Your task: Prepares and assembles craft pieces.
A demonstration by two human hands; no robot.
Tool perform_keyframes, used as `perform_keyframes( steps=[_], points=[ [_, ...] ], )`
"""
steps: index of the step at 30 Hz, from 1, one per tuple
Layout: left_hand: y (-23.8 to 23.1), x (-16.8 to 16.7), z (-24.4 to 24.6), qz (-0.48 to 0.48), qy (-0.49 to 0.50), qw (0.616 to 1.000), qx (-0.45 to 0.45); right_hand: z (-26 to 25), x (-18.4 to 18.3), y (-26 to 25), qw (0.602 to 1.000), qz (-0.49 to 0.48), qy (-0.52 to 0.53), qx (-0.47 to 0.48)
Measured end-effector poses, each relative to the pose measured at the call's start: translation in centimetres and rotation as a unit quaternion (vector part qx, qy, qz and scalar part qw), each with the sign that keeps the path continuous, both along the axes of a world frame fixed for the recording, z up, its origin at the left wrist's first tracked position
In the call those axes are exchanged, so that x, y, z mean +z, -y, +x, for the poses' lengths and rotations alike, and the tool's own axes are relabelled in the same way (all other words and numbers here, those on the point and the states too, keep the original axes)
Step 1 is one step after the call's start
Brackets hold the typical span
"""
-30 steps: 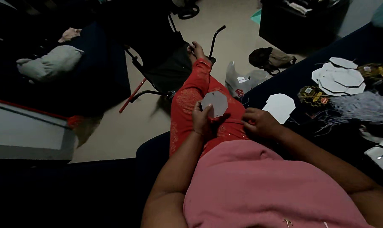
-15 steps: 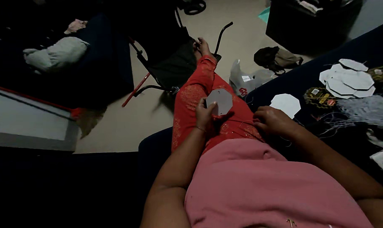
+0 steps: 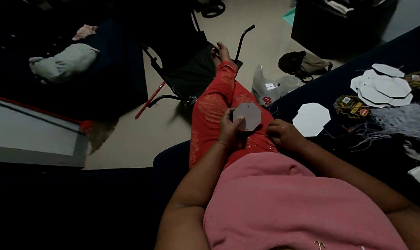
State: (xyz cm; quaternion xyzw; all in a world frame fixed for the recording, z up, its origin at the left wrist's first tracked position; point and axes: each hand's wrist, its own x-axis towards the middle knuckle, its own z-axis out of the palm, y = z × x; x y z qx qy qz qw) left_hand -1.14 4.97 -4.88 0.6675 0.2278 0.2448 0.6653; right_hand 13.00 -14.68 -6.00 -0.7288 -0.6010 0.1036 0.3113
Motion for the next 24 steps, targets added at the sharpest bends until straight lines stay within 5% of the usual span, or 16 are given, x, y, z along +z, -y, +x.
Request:
perform_keyframes(
  steps=[10, 24],
  points=[
    [2.2, 1.6, 0.0, 0.099, -0.036, 0.990, -0.089, 0.1, 3.4, -0.4, 0.977, 0.179, -0.036, -0.107],
    [3.7, 2.9, 0.0, 0.231, -0.050, 0.965, -0.116, -1.6, 4.1, -1.1, 0.968, 0.201, 0.016, -0.151]
  ],
)
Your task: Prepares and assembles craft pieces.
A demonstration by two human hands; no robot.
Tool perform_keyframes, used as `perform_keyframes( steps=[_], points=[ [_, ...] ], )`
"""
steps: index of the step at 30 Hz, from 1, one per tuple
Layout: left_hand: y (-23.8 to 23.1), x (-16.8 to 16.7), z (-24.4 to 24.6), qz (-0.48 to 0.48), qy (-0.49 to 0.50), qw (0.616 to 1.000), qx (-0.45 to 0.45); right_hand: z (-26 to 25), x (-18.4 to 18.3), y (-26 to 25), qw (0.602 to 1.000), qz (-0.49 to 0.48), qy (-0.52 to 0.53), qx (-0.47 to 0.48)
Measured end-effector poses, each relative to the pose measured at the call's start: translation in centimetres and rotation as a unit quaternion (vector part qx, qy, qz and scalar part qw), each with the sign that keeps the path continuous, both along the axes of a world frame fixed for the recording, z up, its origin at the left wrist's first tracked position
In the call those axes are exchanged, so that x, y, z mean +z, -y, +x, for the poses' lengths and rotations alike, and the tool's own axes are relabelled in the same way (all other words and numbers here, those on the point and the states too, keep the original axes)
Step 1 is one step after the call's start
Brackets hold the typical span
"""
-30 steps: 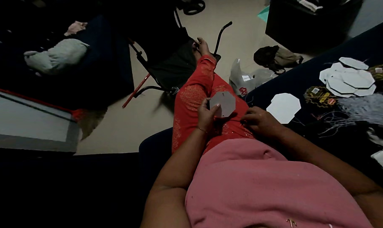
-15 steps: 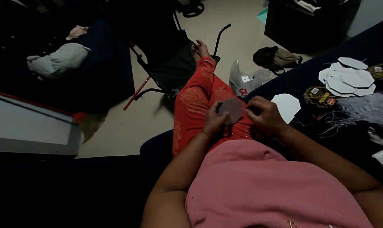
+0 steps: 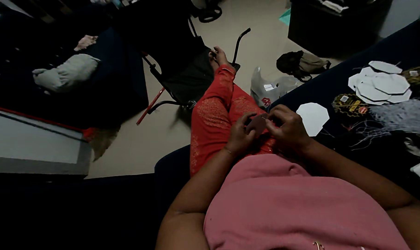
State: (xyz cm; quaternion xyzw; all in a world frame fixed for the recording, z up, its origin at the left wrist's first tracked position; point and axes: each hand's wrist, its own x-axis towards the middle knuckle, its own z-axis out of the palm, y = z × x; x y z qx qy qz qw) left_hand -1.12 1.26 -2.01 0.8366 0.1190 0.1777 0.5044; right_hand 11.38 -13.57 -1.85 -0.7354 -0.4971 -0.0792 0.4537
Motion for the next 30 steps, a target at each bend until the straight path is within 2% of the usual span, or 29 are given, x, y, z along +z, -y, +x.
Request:
perform_keyframes(
  steps=[20, 30],
  points=[
    [0.45, 0.07, -0.06, 0.053, 0.019, 0.998, -0.010, -0.24, 0.16, 0.05, 1.000, -0.005, -0.017, 0.004],
    [0.58, 0.31, -0.06, 0.096, -0.012, 0.995, -0.039, -0.23, 0.21, 0.15, 1.000, -0.009, -0.024, 0.001]
  ],
)
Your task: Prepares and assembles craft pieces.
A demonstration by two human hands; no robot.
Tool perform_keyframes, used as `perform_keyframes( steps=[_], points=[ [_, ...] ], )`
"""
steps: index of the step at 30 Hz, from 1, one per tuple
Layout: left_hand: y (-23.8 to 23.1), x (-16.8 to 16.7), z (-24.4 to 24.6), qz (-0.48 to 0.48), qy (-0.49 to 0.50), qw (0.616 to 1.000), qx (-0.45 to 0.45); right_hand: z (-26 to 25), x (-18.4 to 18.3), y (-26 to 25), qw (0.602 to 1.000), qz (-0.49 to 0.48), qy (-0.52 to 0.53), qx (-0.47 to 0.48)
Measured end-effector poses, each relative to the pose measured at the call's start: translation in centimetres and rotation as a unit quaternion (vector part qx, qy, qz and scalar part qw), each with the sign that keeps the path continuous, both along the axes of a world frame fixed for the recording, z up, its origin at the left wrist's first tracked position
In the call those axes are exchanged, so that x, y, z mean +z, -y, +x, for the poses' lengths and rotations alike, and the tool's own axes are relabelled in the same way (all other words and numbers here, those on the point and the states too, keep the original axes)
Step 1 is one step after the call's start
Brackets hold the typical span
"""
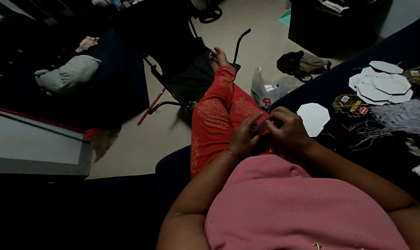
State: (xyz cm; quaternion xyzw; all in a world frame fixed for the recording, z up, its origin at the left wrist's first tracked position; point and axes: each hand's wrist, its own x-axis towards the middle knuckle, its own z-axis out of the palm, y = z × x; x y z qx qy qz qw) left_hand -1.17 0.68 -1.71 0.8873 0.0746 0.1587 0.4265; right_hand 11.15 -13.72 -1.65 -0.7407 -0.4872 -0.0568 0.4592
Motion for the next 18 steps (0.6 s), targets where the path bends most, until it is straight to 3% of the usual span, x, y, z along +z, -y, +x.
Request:
perform_keyframes(
  steps=[9, 13, 16, 18],
  points=[
    [-0.2, -0.7, 0.0, 0.026, 0.062, 0.997, -0.030, 0.4, -0.3, 0.8, 0.999, 0.012, -0.015, 0.026],
    [-0.6, -1.2, -0.1, 0.062, 0.116, 0.991, -0.026, 1.7, 0.0, 2.0, 0.987, 0.013, -0.158, 0.025],
    [-0.6, -1.3, 0.0, 0.133, 0.178, 0.974, -0.040, 2.6, 0.8, 2.5, 0.926, -0.045, -0.371, 0.050],
    [-0.7, -1.3, 0.1, 0.170, 0.208, 0.962, -0.051, 2.7, 1.3, 2.5, 0.892, -0.087, -0.435, 0.088]
  ],
)
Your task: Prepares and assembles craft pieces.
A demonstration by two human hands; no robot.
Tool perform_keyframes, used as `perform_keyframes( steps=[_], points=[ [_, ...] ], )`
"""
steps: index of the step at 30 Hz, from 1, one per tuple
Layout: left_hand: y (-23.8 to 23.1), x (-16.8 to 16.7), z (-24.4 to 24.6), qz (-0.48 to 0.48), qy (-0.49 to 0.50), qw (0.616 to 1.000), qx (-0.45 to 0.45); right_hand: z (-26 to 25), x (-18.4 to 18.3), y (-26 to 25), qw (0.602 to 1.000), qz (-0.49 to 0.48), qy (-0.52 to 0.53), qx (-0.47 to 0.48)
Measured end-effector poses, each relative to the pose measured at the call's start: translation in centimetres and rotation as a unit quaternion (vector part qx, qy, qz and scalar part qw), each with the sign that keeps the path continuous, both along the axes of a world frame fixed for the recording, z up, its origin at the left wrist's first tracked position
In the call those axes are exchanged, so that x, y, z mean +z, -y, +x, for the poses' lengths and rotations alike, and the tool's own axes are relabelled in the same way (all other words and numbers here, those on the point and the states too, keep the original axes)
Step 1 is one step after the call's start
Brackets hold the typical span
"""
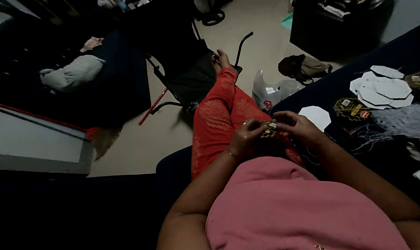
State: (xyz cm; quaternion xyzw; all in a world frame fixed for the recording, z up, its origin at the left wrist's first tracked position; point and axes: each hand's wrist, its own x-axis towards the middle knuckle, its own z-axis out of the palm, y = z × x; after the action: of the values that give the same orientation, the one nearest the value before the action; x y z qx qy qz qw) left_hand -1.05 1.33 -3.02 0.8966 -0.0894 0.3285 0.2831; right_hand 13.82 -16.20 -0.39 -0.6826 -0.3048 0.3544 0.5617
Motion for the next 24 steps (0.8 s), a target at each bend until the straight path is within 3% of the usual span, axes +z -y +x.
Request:
perform_keyframes(
  steps=[2, 6, 9, 13, 18, 24],
  points=[
    [0.0, -0.2, 0.1, 0.033, 0.014, 0.999, 0.002, -0.4, 0.2, -0.3, 1.000, -0.013, -0.010, 0.012],
    [-0.1, -0.2, 0.2, 0.045, 0.006, 0.999, 0.013, -0.3, -0.8, -0.7, 0.998, 0.024, 0.008, -0.051],
    [-0.3, 0.7, 0.0, -0.085, -0.140, 0.986, 0.015, -0.1, -1.5, -0.7, 0.990, 0.069, 0.034, -0.117],
    [-0.1, 1.9, 0.0, -0.302, -0.275, 0.912, -0.031, 0.0, -1.9, -0.6, 0.973, 0.094, 0.121, -0.172],
    [0.5, 2.4, 0.3, -0.364, -0.244, 0.898, 0.040, -0.4, -2.7, -0.7, 0.957, 0.102, 0.198, -0.184],
    [0.8, 2.2, 0.1, -0.361, -0.205, 0.907, 0.063, -0.7, -2.3, -0.6, 0.894, 0.197, 0.368, -0.162]
  ],
)
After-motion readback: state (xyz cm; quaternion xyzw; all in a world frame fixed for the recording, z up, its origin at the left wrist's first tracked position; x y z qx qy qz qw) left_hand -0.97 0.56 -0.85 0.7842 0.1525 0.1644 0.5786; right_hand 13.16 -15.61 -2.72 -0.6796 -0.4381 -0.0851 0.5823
